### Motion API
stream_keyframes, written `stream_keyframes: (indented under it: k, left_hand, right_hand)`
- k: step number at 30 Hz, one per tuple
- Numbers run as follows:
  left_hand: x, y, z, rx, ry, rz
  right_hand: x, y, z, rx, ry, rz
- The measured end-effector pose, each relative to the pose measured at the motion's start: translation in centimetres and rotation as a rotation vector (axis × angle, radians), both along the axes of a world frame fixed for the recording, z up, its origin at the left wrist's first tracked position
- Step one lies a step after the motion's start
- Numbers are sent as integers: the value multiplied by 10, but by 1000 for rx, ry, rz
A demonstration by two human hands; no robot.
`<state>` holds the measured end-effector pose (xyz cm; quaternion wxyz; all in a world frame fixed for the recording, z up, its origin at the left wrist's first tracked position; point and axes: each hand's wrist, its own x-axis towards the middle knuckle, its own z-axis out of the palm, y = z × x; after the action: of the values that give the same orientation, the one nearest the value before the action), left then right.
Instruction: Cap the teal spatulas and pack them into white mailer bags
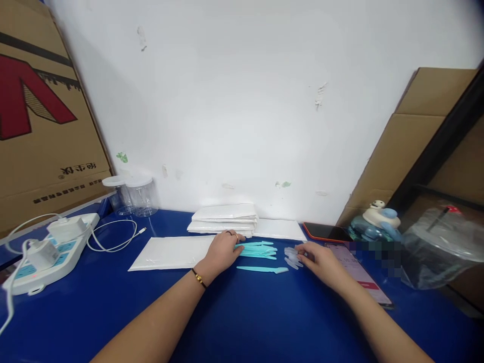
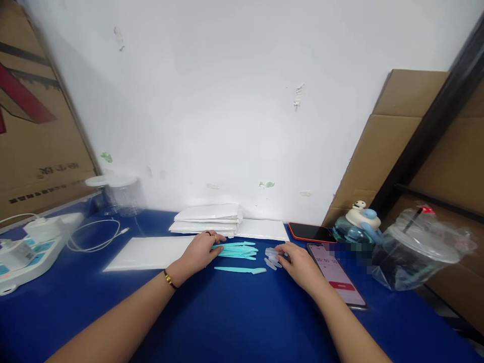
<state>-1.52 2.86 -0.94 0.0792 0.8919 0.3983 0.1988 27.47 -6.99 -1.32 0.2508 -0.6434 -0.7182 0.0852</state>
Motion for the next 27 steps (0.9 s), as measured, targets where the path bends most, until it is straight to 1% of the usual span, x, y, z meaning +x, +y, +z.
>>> stream_keyframes:
  k: [3,6,8,10,14,18,22,24,27]
  left_hand:
    - [1,-7,4,19,-37,-32]
    - [5,-17,7,-13,-6,-155]
    - [8,-23,7,-16,37,-221]
    - [12,-26,4,-7,73,-254]
    - [16,-27,-2,-31,111,-247]
    - [18,-28,-1,-65,101,-243]
    - [18,-29,8,-51,105,-252]
    - [15,-26,15,-19,109,-229]
    - [7,-16,22,10,72,-149]
  right_hand:
    - [-9,-5,7,6,28,61]
    - [-23,-10,12,-44,41,168]
    - [-31,-11,11,-52,3,205]
    - [-38,-10,8,-53,-38,219]
    - [-43,-8,2,-81,-40,225]
    - [-47,-9,3,-103,7,218]
    - [-48,-11,8,-136,61,199]
    - [-44,-11,11,-102,71,180]
    - [-27,-9,13,-33,53,113]
